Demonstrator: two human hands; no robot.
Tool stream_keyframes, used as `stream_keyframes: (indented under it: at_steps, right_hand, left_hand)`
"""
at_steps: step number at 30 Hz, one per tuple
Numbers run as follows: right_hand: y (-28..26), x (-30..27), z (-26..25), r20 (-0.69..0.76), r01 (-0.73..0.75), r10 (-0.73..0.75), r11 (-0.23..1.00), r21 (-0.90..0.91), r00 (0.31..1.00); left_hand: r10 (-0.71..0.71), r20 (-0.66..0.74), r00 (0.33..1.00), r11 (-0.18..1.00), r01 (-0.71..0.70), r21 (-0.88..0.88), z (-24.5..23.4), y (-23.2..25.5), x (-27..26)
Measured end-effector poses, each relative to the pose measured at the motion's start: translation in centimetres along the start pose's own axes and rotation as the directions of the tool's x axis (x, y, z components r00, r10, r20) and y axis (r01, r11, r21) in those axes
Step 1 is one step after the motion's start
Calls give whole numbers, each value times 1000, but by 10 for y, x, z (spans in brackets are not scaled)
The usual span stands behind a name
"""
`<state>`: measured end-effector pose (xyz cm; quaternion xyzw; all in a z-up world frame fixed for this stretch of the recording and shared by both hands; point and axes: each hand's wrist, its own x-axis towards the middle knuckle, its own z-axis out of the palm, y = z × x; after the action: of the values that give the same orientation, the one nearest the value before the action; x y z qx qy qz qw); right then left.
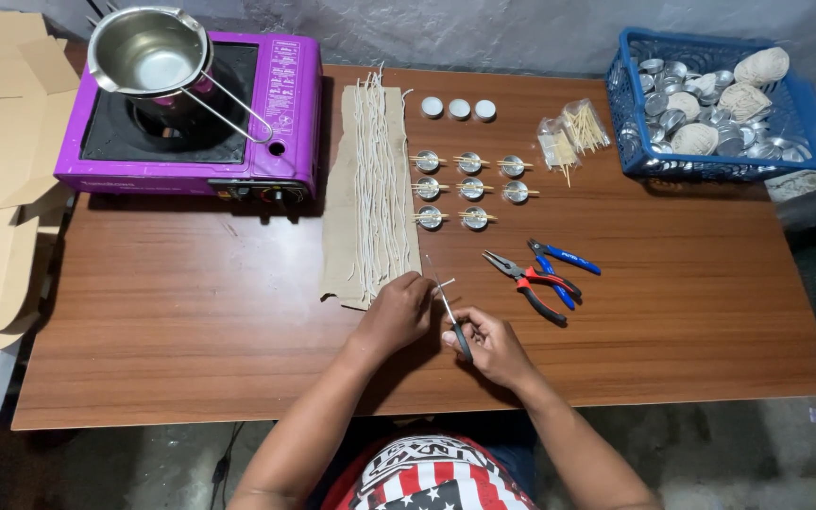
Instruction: Cutting wick strings to specific lengths and attaching them to metal wick tabs for candle assembly.
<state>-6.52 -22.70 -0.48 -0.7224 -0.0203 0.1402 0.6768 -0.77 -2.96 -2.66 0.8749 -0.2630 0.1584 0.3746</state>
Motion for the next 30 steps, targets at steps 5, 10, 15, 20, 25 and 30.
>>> stream_keyframes:
  at_steps: [5, 10, 15, 20, 25, 30]
  right_hand:
    - [2, -1, 0, 9, 10, -10, 1000, -10, 1000]
    - [8, -1, -1, 19, 22, -22, 1000, -20, 1000]
    - [14, -2, -2, 0, 17, -17, 1000, -26, 1000]
    - [7, -2, -6, 28, -28, 27, 998, 49, 999]
    - [-3, 2, -33, 37, -62, 58, 990, 130, 998]
    - [-49, -3, -92, -184, -26, -3, 987, -156, 983]
  left_hand:
    - [-21, 44, 999, 999, 22, -24, -1, 0, 2]
    - [-43, 67, 997, 998, 47, -49, -3, 0, 3]
    - [-63, 86, 994, 995, 69, -73, -8, 4, 8]
    - [-52, 83, 995, 996, 57, -65, -17, 9, 10]
    - [-29, 2, 1000, 1000, 29, 13, -40, -10, 10]
    - [-136, 70, 988, 959, 114, 260, -70, -54, 2]
